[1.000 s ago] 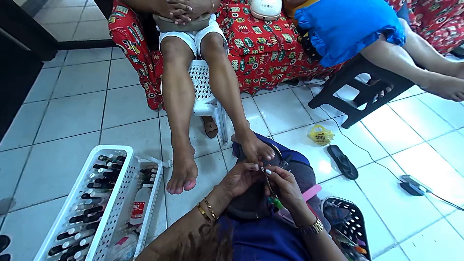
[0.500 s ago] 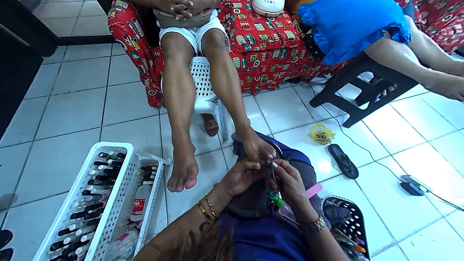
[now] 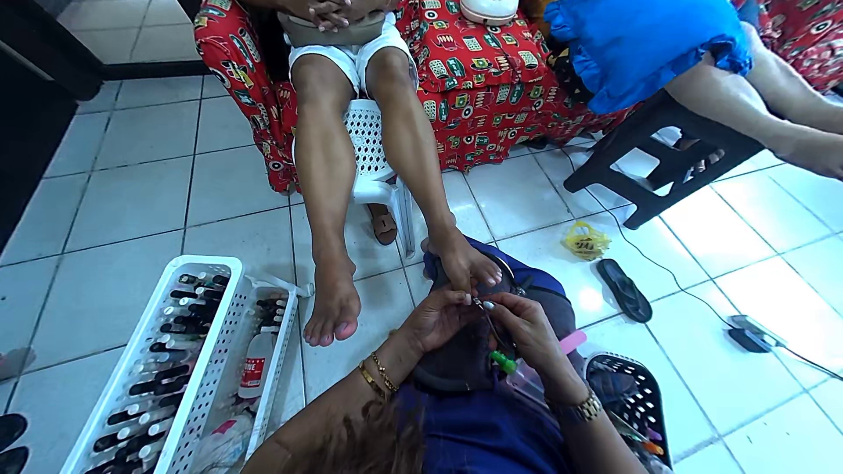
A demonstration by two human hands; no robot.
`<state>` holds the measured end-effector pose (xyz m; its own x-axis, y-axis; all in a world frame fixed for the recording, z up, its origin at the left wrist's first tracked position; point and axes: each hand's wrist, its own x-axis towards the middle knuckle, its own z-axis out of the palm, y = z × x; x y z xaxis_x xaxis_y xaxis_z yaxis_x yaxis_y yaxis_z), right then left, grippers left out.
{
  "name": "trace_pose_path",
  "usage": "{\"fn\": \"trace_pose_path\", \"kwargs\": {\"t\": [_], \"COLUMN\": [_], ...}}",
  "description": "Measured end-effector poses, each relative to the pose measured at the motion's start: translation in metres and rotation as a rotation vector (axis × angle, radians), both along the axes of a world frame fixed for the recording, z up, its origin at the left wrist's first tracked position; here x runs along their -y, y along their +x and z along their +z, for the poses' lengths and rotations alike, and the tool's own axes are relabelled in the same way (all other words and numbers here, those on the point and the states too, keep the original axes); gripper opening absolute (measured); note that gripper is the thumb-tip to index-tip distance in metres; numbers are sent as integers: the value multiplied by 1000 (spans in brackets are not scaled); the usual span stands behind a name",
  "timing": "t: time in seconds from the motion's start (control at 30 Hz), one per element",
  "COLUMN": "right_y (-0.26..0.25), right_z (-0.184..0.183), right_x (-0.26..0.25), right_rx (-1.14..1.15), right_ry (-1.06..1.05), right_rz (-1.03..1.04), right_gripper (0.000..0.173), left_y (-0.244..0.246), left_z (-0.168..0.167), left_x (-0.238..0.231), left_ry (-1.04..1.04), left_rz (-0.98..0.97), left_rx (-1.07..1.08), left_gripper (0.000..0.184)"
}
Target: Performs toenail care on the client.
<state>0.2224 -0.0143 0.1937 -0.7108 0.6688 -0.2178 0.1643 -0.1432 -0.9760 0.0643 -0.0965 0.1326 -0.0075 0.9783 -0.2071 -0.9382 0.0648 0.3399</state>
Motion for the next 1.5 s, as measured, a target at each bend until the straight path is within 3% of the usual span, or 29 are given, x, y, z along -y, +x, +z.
{"fn": "trace_pose_path", "kwargs": {"t": [0.2,0.93,1.2,1.5], "right_y": [-3,-5,0,-6], "right_z": [3,-21,-6,1], "right_x": [-3,-8,-11,-10], "right_rx": [55,-195,-70,12], "right_ry": [32,-312,-100,-149], "right_rz": [28,1,62,29], "right_gripper": [20,23,22,21], "left_y": [0,0,0,0], "left_z": [4,-1,1,1], "left_x": [0,-1,0,0], "left_ry": [-38,18,10,-11], "left_rz": [14,4,6,6], "left_rx": [5,10,3,16], "left_gripper": [12,14,12,12]}}
